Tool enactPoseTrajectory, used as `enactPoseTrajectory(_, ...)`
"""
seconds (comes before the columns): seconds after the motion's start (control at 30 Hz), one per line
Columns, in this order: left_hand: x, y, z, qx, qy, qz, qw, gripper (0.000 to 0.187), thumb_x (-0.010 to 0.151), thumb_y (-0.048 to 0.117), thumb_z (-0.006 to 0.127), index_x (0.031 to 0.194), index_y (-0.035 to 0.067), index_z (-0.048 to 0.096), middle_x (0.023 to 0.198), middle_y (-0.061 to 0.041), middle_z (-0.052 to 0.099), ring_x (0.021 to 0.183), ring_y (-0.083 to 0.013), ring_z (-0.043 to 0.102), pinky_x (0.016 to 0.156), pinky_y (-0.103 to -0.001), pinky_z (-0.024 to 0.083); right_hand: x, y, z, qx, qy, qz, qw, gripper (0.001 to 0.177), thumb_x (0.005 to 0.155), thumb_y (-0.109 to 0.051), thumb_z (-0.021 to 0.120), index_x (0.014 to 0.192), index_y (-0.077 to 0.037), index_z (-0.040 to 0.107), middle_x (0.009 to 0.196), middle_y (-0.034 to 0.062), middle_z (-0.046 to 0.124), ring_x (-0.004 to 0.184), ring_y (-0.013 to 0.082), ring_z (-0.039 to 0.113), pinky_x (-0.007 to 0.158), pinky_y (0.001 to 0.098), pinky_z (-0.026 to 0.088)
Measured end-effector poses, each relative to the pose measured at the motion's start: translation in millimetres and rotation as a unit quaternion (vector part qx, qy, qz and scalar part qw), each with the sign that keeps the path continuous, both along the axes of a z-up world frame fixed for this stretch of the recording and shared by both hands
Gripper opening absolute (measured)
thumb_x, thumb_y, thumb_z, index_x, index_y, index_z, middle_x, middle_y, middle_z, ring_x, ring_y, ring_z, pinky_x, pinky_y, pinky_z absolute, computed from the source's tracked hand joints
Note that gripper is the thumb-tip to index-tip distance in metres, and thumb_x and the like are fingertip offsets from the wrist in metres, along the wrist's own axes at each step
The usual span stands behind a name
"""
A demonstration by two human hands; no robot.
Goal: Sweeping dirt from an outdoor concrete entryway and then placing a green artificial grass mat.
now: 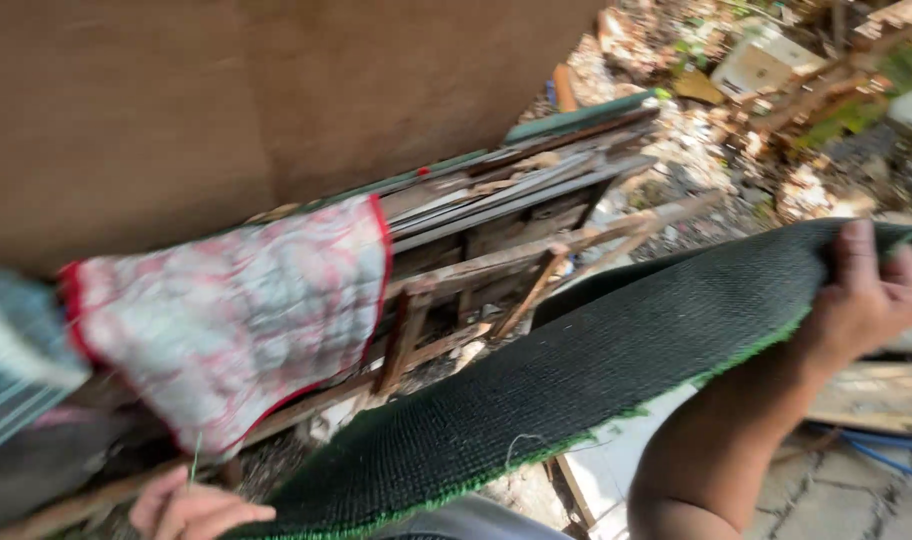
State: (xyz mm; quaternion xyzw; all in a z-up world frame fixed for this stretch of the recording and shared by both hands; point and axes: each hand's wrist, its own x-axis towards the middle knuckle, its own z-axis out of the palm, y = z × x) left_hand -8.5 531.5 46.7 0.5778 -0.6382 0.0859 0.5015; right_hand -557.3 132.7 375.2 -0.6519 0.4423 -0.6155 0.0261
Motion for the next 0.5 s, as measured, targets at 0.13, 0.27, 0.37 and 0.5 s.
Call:
enactPoseTrajectory(0.13, 32.5, 69.9, 149.6, 0.024, 0.140, 0.086, 0.986, 0.015, 0.078, 0.028, 0.064, 0.086, 0.018, 0.072, 0.075, 0.007, 0.062, 0.078, -0.0124, 0.062, 0.113, -0.039, 0.037, 130.6, 71.0, 40.5, 0.124, -0.124, 0.118, 0.977, 0.013, 0.106, -0.013, 0.071, 0.097, -0.004, 0.068, 0.093, 0.0015, 0.065, 0.080, 0.0105, 0.056, 0.074, 0.0244, 0.045)
enactPoseTrajectory(0.27, 53.5, 152.0, 232.9, 0.043, 0.202, 0.241, 0.948, 0.013, 0.102, 0.014, 0.061, 0.091, 0.015, 0.068, 0.085, 0.002, 0.065, 0.089, -0.0146, 0.065, 0.112, -0.037, 0.041, 216.2, 142.6, 45.1, 0.323, -0.186, 0.146, 0.916, 0.023, 0.105, -0.030, 0.071, 0.117, -0.010, 0.073, 0.109, 0.0026, 0.073, 0.096, 0.0153, 0.069, 0.090, 0.0325, 0.057)
enactPoseTrajectory(0.37, 78.5, 215.6, 223.6, -0.011, 0.220, 0.356, 0.908, 0.009, 0.112, 0.006, 0.062, 0.117, -0.001, 0.059, 0.105, -0.006, 0.060, 0.098, -0.0164, 0.057, 0.100, -0.028, 0.046, 277.0, 183.1, 32.7, 0.373, -0.154, 0.242, 0.882, 0.025, 0.105, -0.025, 0.065, 0.124, -0.011, 0.073, 0.116, 0.0034, 0.075, 0.103, 0.0172, 0.072, 0.094, 0.0354, 0.059)
enactPoseTrajectory(0.5, 112.5, 278.7, 222.3, -0.083, 0.287, 0.448, 0.843, 0.015, 0.116, 0.005, 0.062, 0.124, -0.007, 0.058, 0.105, -0.006, 0.061, 0.090, -0.0119, 0.057, 0.086, -0.024, 0.048, 246.7, 135.9, -64.5, 0.202, 0.382, 0.225, 0.873, 0.037, 0.115, 0.003, 0.024, 0.147, -0.003, 0.043, 0.128, 0.0121, 0.044, 0.102, 0.0181, 0.043, 0.091, 0.0237, 0.033)
